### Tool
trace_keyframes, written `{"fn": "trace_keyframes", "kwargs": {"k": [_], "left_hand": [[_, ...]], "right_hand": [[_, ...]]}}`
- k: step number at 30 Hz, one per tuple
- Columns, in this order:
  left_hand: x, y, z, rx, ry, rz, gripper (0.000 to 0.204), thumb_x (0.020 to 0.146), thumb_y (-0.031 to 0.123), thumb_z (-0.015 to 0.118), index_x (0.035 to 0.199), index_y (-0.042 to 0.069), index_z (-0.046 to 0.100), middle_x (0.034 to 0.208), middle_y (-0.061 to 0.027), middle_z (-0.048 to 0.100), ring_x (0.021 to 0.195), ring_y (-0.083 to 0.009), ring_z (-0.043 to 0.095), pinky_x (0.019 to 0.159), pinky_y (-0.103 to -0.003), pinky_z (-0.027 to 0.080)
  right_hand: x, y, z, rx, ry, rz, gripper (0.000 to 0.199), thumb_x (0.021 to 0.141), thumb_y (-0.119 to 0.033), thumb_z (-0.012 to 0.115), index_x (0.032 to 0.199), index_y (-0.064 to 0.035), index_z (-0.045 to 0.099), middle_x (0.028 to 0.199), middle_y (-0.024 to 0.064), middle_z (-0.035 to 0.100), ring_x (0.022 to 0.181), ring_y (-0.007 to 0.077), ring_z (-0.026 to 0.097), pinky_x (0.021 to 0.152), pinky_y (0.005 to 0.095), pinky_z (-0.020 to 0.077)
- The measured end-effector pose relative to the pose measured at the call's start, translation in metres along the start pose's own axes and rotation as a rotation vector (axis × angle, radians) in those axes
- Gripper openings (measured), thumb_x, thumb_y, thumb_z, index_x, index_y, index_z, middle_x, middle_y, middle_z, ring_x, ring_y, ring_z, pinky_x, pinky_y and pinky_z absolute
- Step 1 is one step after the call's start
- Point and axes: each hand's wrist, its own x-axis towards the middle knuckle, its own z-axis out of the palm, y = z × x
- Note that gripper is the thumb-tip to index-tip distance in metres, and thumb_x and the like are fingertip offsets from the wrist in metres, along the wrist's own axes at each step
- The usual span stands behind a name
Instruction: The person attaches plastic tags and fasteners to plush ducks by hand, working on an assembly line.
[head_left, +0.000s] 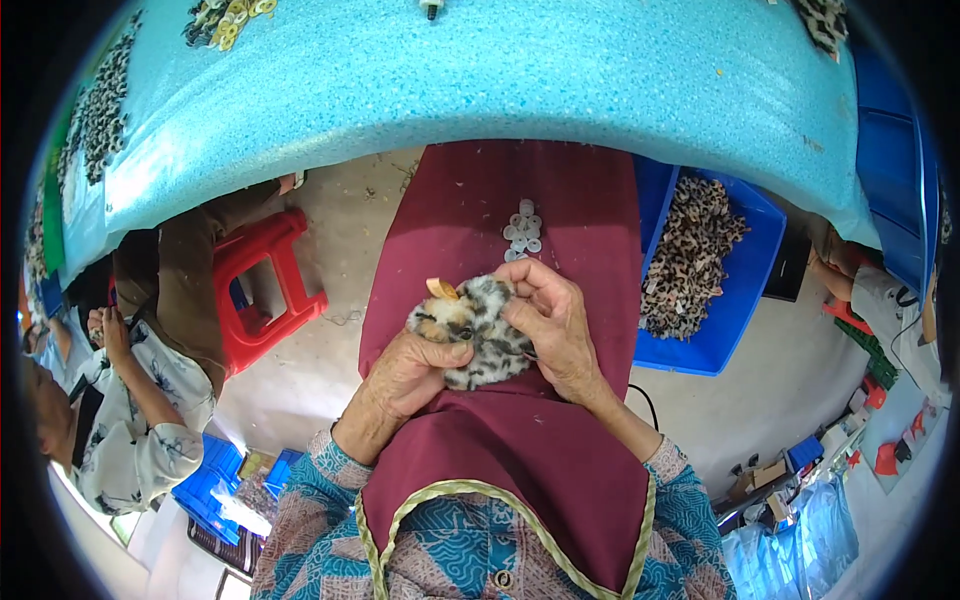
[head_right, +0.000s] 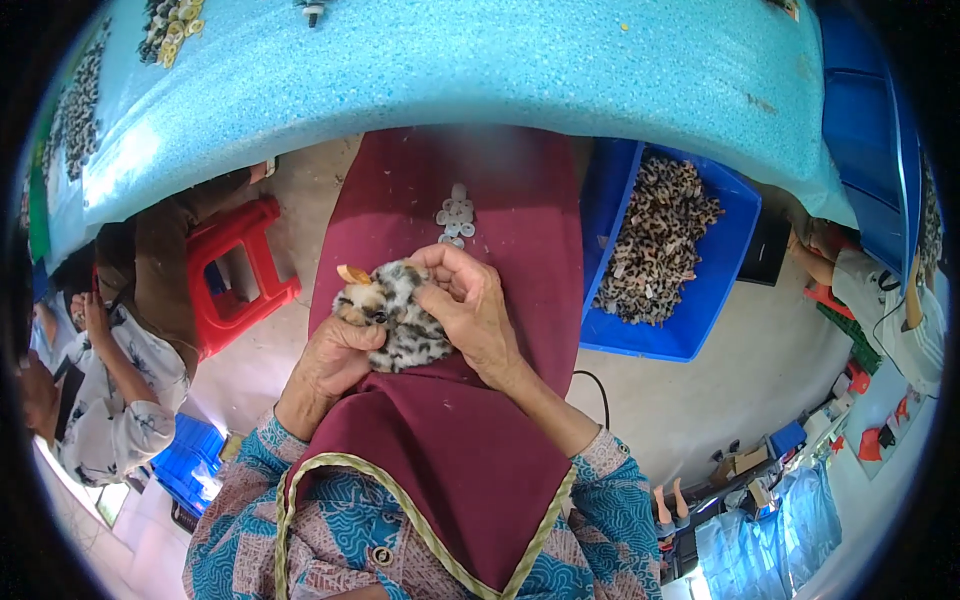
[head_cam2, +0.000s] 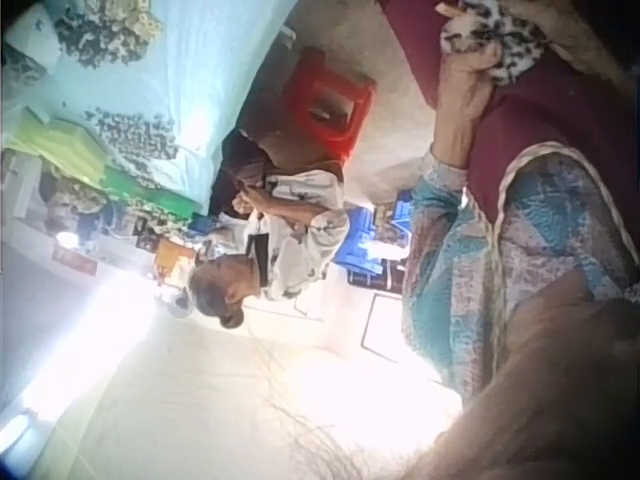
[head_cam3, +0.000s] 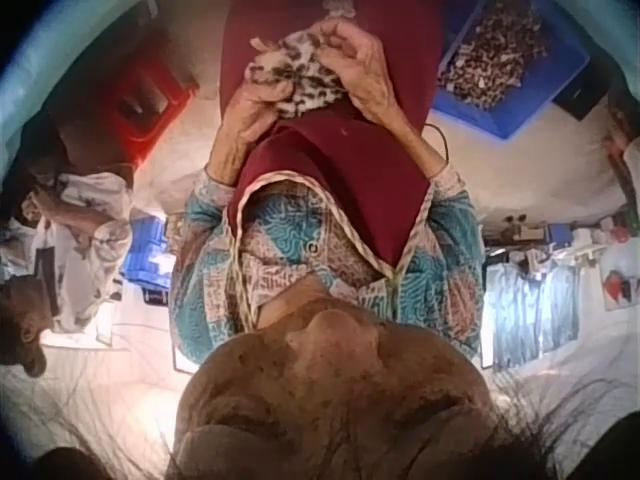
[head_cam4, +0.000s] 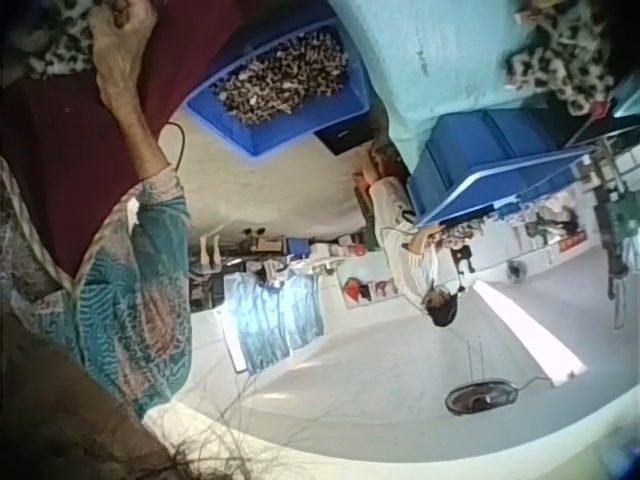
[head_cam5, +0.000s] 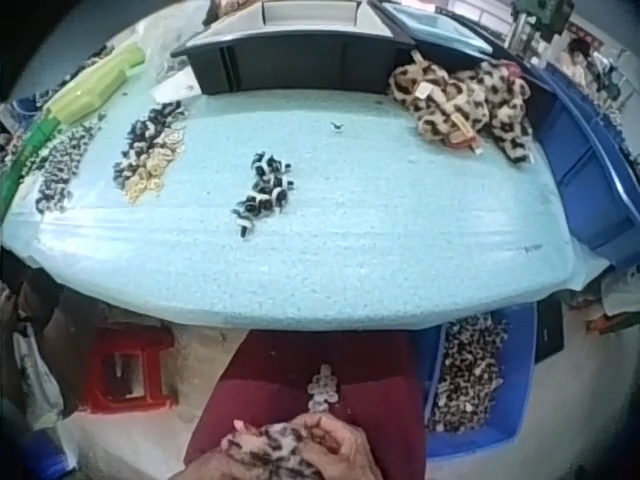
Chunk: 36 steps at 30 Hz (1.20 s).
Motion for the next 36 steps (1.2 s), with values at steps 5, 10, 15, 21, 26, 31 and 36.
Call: {"fn": "trace_keyframes", "kwargs": {"k": [5, 10, 15, 21, 26, 31, 36], "left_hand": [[-0.001, 0.003, 0.006, -0.068, 0.057, -0.075, 0.057, 0.071, 0.003, 0.073, 0.122, 0.0, 0.048, 0.113, -0.0076, 0.058, 0.106, -0.0204, 0.055, 0.095, -0.034, 0.041], [-0.002, 0.0, 0.004, -0.015, -0.084, -0.045, 0.054, 0.072, 0.0, 0.07, 0.121, 0.0, 0.048, 0.111, -0.0076, 0.059, 0.104, -0.02, 0.056, 0.093, -0.034, 0.043], [-0.002, -0.002, 0.01, -0.032, -0.014, -0.032, 0.053, 0.072, -0.001, 0.069, 0.121, 0.001, 0.048, 0.109, -0.0071, 0.059, 0.102, -0.0195, 0.057, 0.093, -0.034, 0.044], [-0.005, -0.005, 0.01, -0.109, -0.033, -0.066, 0.051, 0.076, 0.006, 0.07, 0.122, 0.002, 0.048, 0.109, -0.0068, 0.059, 0.102, -0.0194, 0.057, 0.092, -0.035, 0.044], [-0.005, -0.006, 0.013, -0.092, -0.03, -0.072, 0.051, 0.077, 0.009, 0.069, 0.123, 0.002, 0.047, 0.11, -0.0067, 0.059, 0.103, -0.0197, 0.057, 0.093, -0.035, 0.044], [-0.003, -0.007, 0.016, -0.125, -0.069, -0.044, 0.051, 0.077, 0.01, 0.069, 0.123, 0.002, 0.047, 0.111, -0.0062, 0.059, 0.103, -0.0205, 0.057, 0.094, -0.036, 0.044], [-0.011, -0.008, 0.002, -0.12, -0.126, -0.022, 0.051, 0.077, 0.009, 0.069, 0.123, 0.002, 0.048, 0.112, -0.0075, 0.059, 0.105, -0.0229, 0.056, 0.095, -0.038, 0.043]], "right_hand": [[-0.004, 0.001, 0.001, -0.063, 0.022, -0.04, 0.012, 0.081, -0.001, 0.055, 0.093, 0.0028, 0.057, 0.077, 0.0019, 0.061, 0.07, 0.0049, 0.056, 0.064, 0.0204, 0.0454], [-0.007, 0.001, 0.006, -0.153, 0.035, -0.137, 0.009, 0.081, -0.001, 0.058, 0.09, 0.0022, 0.057, 0.073, 0.0003, 0.059, 0.065, 0.0032, 0.054, 0.058, 0.0189, 0.0446], [-0.014, 0.003, 0.012, -0.249, 0.085, -0.191, 0.009, 0.081, -0.004, 0.062, 0.082, 0.0009, 0.055, 0.063, -0.0013, 0.054, 0.057, 0.0017, 0.048, 0.049, 0.0192, 0.0383], [-0.019, -0.004, 0.014, -0.247, 0.152, -0.188, 0.016, 0.084, -0.012, 0.062, 0.078, 0.0008, 0.054, 0.059, -0.0012, 0.052, 0.054, 0.0023, 0.045, 0.047, 0.0206, 0.036], [-0.019, 0.002, 0.009, -0.26, 0.167, -0.223, 0.017, 0.086, -0.013, 0.06, 0.079, 0.0014, 0.055, 0.061, 0.0002, 0.055, 0.057, 0.0036, 0.047, 0.05, 0.0218, 0.0388], [-0.019, 0.0, 0.007, -0.27, 0.186, -0.241, 0.016, 0.087, -0.013, 0.058, 0.081, 0.0021, 0.056, 0.064, 0.0015, 0.058, 0.06, 0.0045, 0.05, 0.053, 0.022, 0.0409], [-0.023, -0.008, 0.019, -0.287, 0.143, -0.266, 0.014, 0.087, -0.011, 0.058, 0.08, -0.0001, 0.055, 0.067, -0.0044, 0.052, 0.06, 0.0016, 0.042, 0.053, 0.0183, 0.0356]]}}
